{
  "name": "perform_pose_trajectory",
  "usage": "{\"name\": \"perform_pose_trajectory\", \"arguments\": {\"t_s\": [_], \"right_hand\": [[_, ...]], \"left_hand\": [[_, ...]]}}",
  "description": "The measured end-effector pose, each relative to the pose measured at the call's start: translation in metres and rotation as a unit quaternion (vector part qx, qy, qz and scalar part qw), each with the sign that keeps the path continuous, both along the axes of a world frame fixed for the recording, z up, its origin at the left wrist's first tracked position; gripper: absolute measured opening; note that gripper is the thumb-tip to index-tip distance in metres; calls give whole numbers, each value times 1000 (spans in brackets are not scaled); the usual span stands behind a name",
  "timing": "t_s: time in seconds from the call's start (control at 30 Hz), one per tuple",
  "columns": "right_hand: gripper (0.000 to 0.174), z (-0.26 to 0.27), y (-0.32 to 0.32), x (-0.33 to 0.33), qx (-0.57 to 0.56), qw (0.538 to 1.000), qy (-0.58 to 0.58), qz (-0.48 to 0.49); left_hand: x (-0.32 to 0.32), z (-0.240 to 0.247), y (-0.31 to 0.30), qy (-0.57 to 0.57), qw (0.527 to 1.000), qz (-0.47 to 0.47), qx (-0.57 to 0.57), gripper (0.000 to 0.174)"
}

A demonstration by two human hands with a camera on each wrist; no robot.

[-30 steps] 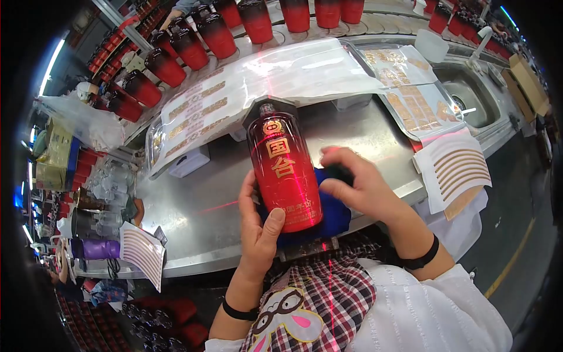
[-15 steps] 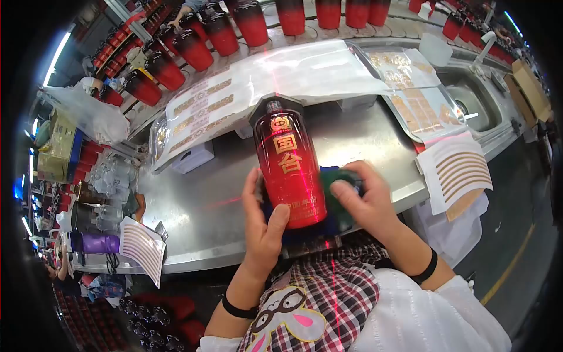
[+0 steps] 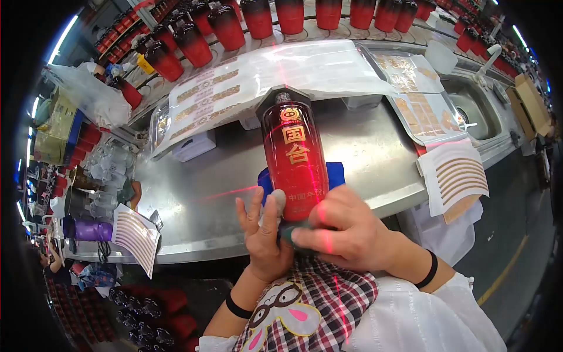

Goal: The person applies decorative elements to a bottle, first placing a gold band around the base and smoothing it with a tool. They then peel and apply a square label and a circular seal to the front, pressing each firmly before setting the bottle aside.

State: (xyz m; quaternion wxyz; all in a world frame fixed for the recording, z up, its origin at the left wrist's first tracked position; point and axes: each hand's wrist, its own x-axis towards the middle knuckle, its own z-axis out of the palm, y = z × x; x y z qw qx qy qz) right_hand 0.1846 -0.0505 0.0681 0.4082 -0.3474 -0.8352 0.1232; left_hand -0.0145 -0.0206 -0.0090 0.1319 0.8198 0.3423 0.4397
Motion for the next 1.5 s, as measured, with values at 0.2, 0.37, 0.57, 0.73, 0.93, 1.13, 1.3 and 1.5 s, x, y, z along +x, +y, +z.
{"name": "perform_pose_trajectory", "arguments": {"t_s": [0.2, 0.37, 0.57, 0.73, 0.93, 1.13, 1.3, 1.5], "right_hand": [[23, -25, -7, 13, -350, 853, 357, -149], [22, -42, -2, 18, -337, 863, 319, -198], [22, -46, -1, 22, -342, 858, 333, -188], [23, -53, -1, 23, -328, 869, 318, -189], [20, -38, -7, 25, -323, 863, 327, -208], [23, -38, 3, 32, -190, 929, 206, -241], [34, -12, 2, 108, -41, 941, 25, -335], [42, 10, 63, 232, -153, 881, -211, -395]], "left_hand": [[0, 12, -8, 134, 988, -1, 82, 48], [-1, 13, 0, 147, 982, -50, 109, 49], [-12, 22, 2, 187, 973, -49, 124, 43], [13, 50, 22, 268, 931, -129, 213, 44], [-5, 39, 27, 205, 967, -102, 111, 44], [-9, 12, 10, 145, 986, -16, 76, 54], [-5, 3, 11, 73, 997, 23, -8, 66], [-10, -5, 18, 82, 993, 4, -81, 82]]}}
